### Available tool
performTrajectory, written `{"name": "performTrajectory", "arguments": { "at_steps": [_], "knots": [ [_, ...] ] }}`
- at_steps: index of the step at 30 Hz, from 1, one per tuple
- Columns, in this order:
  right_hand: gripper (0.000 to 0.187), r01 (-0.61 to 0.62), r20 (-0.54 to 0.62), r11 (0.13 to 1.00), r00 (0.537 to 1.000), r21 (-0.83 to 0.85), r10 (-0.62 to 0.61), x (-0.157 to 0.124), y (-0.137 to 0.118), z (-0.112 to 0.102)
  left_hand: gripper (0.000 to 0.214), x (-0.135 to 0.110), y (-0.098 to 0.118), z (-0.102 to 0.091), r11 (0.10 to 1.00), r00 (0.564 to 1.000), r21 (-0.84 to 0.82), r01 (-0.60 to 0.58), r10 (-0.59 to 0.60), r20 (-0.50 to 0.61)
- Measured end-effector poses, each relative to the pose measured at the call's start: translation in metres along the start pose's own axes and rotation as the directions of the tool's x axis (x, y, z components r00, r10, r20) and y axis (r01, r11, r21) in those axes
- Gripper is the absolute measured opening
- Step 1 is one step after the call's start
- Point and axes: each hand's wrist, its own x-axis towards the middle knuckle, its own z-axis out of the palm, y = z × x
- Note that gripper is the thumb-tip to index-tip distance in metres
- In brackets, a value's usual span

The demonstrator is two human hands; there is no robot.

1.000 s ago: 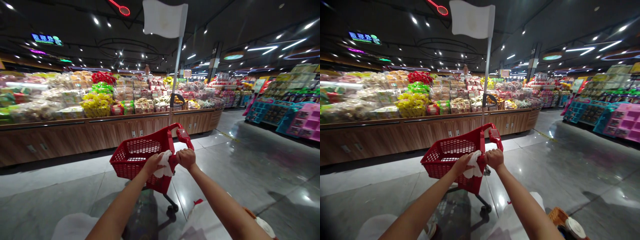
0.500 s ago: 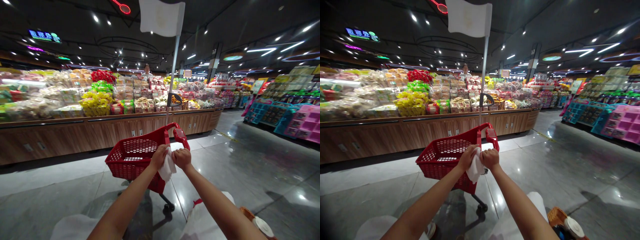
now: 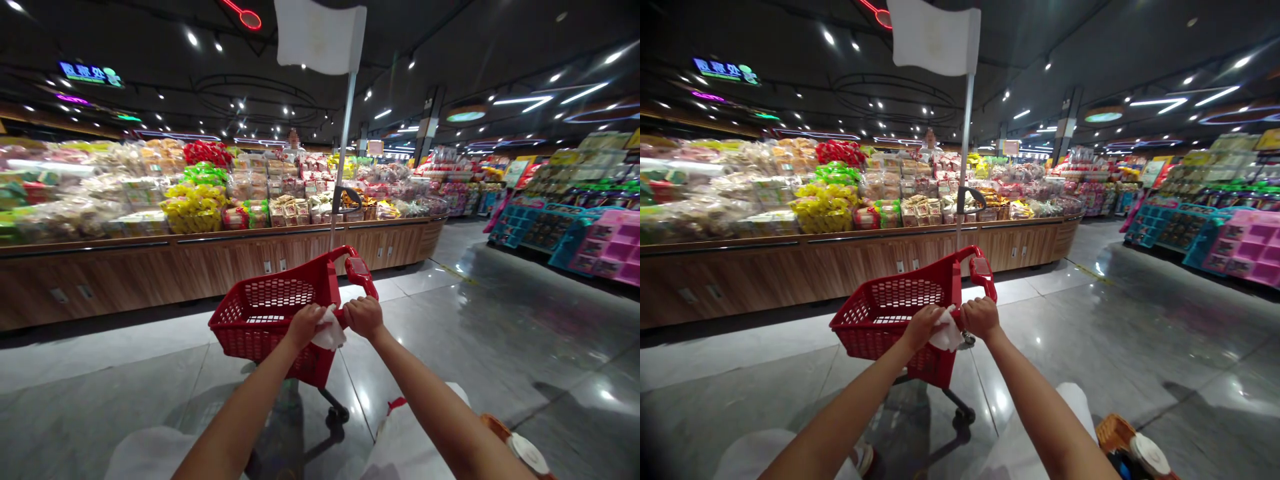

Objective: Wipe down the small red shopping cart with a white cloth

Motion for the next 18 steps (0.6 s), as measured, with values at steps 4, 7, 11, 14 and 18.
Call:
{"name": "performTrajectory", "arguments": {
  "at_steps": [4,7,11,14,18],
  "knots": [
    [0.034,0.023,0.007,1.000,1.000,-0.016,-0.023,-0.004,0.008,0.000,0.014,-0.042,-0.050,-0.013,0.984,0.986,0.119,0.135,-0.145,0.077],
    [0.036,-0.042,-0.033,0.998,0.999,-0.040,0.040,-0.006,0.011,0.002,0.016,-0.062,-0.066,-0.018,0.967,0.975,0.175,0.183,-0.202,0.093],
    [0.036,-0.097,-0.081,0.994,0.992,-0.045,0.093,-0.005,0.007,0.005,0.021,-0.039,-0.026,-0.007,0.985,0.987,0.097,0.144,-0.149,0.053],
    [0.037,-0.083,-0.068,0.996,0.994,-0.034,0.081,-0.002,0.004,0.006,0.032,-0.004,0.021,0.003,0.994,0.994,0.032,0.108,-0.107,-0.033],
    [0.037,-0.027,-0.063,0.999,0.998,-0.026,0.025,-0.001,0.006,0.005,0.031,0.012,0.041,0.005,0.998,0.998,0.040,0.057,-0.055,-0.036]
  ]
}}
